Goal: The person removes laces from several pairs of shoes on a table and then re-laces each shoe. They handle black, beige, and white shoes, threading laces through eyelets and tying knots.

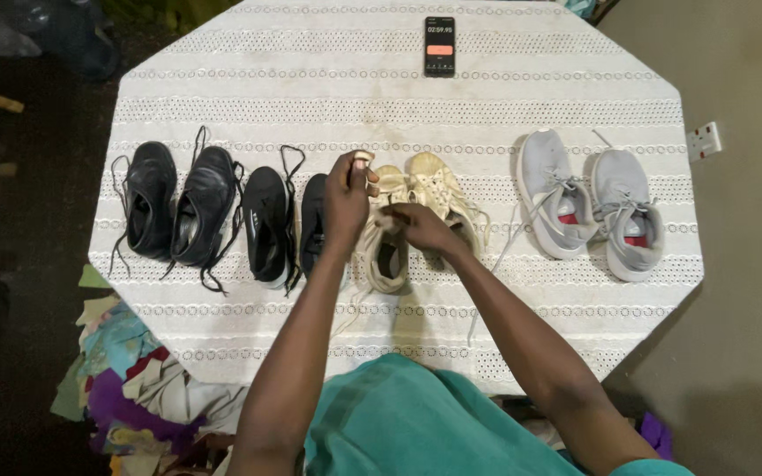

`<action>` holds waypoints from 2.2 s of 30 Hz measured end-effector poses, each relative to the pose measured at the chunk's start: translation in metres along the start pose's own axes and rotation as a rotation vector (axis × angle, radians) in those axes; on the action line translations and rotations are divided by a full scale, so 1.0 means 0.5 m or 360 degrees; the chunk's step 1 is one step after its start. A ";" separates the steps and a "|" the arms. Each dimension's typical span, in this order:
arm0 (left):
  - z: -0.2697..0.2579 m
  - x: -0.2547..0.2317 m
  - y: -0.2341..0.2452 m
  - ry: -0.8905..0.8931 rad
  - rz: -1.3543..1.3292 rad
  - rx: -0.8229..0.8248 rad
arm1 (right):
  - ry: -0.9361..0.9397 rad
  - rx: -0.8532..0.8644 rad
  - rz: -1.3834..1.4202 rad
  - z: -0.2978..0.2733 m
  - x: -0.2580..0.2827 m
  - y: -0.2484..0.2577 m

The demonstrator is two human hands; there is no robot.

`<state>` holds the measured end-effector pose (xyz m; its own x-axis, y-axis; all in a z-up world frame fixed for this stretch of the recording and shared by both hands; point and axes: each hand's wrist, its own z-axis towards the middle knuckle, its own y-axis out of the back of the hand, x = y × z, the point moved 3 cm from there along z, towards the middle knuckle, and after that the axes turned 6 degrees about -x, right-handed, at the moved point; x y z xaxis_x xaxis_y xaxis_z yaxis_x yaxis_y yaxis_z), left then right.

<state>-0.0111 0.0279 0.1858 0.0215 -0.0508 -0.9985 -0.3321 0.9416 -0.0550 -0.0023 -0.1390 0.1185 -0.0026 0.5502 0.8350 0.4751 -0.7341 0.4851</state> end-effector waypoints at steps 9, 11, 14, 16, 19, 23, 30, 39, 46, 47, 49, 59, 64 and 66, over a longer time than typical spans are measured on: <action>-0.163 0.134 0.150 0.0407 0.1834 0.0599 | 0.0034 -0.0418 -0.0202 0.032 -0.081 0.002; -0.213 0.185 0.177 0.0599 0.2043 0.0741 | 0.0087 -0.0434 -0.0323 0.042 -0.082 -0.003; -0.241 0.224 0.196 0.0626 0.2195 0.0819 | 0.0126 -0.0417 -0.0443 0.058 -0.076 -0.011; -0.235 0.228 0.191 0.0664 0.2195 0.0797 | 0.0227 -0.0430 -0.0586 0.068 -0.059 -0.022; -0.196 0.209 0.153 0.0593 0.1985 0.0658 | -0.0069 -0.0247 -0.0701 0.094 -0.032 -0.036; -0.141 0.183 0.068 0.0195 0.1568 0.0592 | -0.0053 -0.0132 -0.1066 0.122 0.011 -0.031; -0.083 0.218 0.003 0.0010 0.1552 0.0372 | 0.0236 -0.0357 -0.1288 0.160 -0.003 -0.042; -0.080 0.240 0.034 0.0326 0.1400 0.0170 | 0.0553 -0.0511 -0.1084 0.170 -0.079 -0.044; -0.072 0.217 0.028 0.0190 0.1271 0.0086 | 0.0103 -0.1023 -0.0079 0.180 -0.149 0.000; -0.069 0.210 0.022 0.0082 0.1234 0.0083 | 0.0054 -0.0969 -0.0045 0.182 -0.155 -0.002; -0.058 0.200 0.002 -0.0071 0.1212 0.0132 | -0.0050 -0.0867 0.0023 0.185 -0.166 -0.005; 0.112 0.289 -0.072 -0.0031 0.1621 0.0369 | -0.0181 -0.0826 0.0016 0.157 -0.181 0.000; 0.197 0.437 -0.067 0.0329 0.0962 0.0365 | -0.0246 -0.0519 0.0238 0.118 -0.172 -0.037; 0.214 0.475 -0.075 0.0655 0.0362 0.0394 | -0.0049 -0.0618 0.0135 0.119 -0.152 -0.051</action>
<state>0.1076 0.0164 -0.0487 -0.4136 0.0844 -0.9066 -0.0515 0.9919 0.1158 0.0381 -0.1383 0.0275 0.0517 0.4886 0.8709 0.1042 -0.8700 0.4819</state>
